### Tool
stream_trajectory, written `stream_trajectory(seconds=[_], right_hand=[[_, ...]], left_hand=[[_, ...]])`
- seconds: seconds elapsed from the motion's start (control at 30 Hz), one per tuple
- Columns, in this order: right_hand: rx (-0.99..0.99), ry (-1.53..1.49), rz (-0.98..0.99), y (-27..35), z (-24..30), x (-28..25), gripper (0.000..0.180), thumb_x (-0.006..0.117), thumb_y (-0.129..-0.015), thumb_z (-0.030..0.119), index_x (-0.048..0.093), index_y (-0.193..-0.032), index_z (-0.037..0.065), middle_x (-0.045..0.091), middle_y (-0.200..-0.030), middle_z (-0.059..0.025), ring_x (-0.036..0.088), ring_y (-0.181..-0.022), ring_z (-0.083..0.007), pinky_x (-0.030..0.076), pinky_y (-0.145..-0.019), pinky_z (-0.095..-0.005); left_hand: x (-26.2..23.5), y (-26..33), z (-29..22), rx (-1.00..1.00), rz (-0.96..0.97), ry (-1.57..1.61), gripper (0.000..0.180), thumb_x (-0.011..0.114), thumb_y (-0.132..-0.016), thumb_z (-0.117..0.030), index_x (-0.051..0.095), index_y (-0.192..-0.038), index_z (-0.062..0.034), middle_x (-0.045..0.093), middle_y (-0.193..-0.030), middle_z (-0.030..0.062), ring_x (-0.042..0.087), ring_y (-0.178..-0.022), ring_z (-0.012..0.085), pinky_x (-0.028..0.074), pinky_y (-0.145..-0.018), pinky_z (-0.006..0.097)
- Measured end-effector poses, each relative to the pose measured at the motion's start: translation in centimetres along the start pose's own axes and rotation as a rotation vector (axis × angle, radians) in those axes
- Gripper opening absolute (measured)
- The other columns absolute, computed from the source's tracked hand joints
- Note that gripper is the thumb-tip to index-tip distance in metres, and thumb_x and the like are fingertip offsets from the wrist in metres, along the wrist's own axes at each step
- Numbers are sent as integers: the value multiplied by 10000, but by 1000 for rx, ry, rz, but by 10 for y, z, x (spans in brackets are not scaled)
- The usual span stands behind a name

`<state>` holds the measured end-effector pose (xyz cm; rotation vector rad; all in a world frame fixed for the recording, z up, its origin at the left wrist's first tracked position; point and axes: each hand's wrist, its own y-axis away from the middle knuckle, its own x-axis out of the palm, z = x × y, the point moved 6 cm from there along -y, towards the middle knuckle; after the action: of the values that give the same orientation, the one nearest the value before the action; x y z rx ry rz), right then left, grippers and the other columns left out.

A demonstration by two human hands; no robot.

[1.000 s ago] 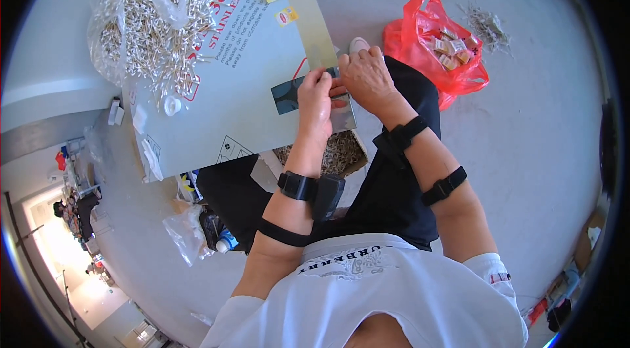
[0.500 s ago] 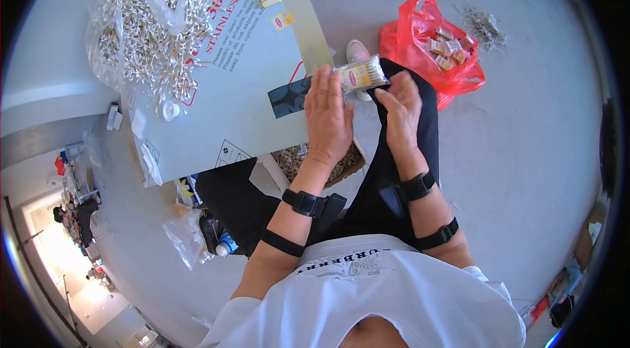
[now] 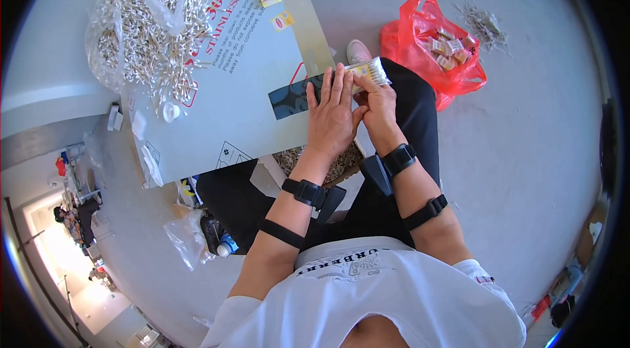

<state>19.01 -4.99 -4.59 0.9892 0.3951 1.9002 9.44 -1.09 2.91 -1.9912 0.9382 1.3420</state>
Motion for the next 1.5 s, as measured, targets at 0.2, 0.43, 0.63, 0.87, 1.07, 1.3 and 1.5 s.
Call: stream_trajectory(seconds=[0.2,0.43,0.63,0.87,1.07,1.3,1.5], right_hand=[[-63,-130,-100,-5,-8,0,293,766,-736,5,650,-1006,6,684,-863,-44,615,-640,-124,447,-525,-245],[45,-61,-43,11,-7,3,302,773,-748,25,654,-1025,45,675,-876,-8,595,-645,-96,440,-561,-241],[-40,27,-6,3,-10,1,322,796,-753,85,654,-1040,61,659,-859,10,590,-662,-87,441,-588,-244],[74,-325,121,-17,-2,1,403,770,-794,144,599,-1154,86,646,-985,-23,632,-913,-180,504,-803,-354],[25,-279,25,-6,-3,10,334,745,-824,125,602,-1113,37,654,-942,-53,657,-837,-198,539,-739,-353],[-52,-165,24,-2,-3,16,253,729,-830,82,622,-1051,20,666,-902,-56,665,-773,-179,550,-675,-323],[-45,-200,24,-9,-5,8,296,735,-823,91,619,-1089,32,668,-953,-59,667,-848,-204,546,-763,-354]], left_hand=[[-10,-8,31,14,-235,400,543,635,-836,-122,480,-1352,-59,485,-1396,112,399,-1327,319,288,-1072,506],[-20,-55,49,38,-24,356,387,696,-776,-140,646,-1158,-119,567,-1183,70,475,-1149,325,376,-997,450],[-9,-93,37,-9,334,183,133,694,-781,-135,695,-896,-68,567,-1173,76,465,-1147,317,404,-992,412],[-21,-54,51,-174,-254,326,264,624,-864,-228,648,-1054,-47,539,-1230,133,435,-1208,338,336,-1043,463],[-3,11,21,-180,-85,-58,578,548,-940,-359,407,-1438,-103,248,-1538,205,186,-1427,420,145,-1137,579],[4,4,19,-190,-27,-91,663,531,-935,-467,362,-1480,-130,192,-1570,184,112,-1453,417,72,-1090,685],[-9,1,28,-149,-51,-60,574,559,-917,-485,461,-1426,-239,199,-1574,155,96,-1458,405,91,-1079,689]])
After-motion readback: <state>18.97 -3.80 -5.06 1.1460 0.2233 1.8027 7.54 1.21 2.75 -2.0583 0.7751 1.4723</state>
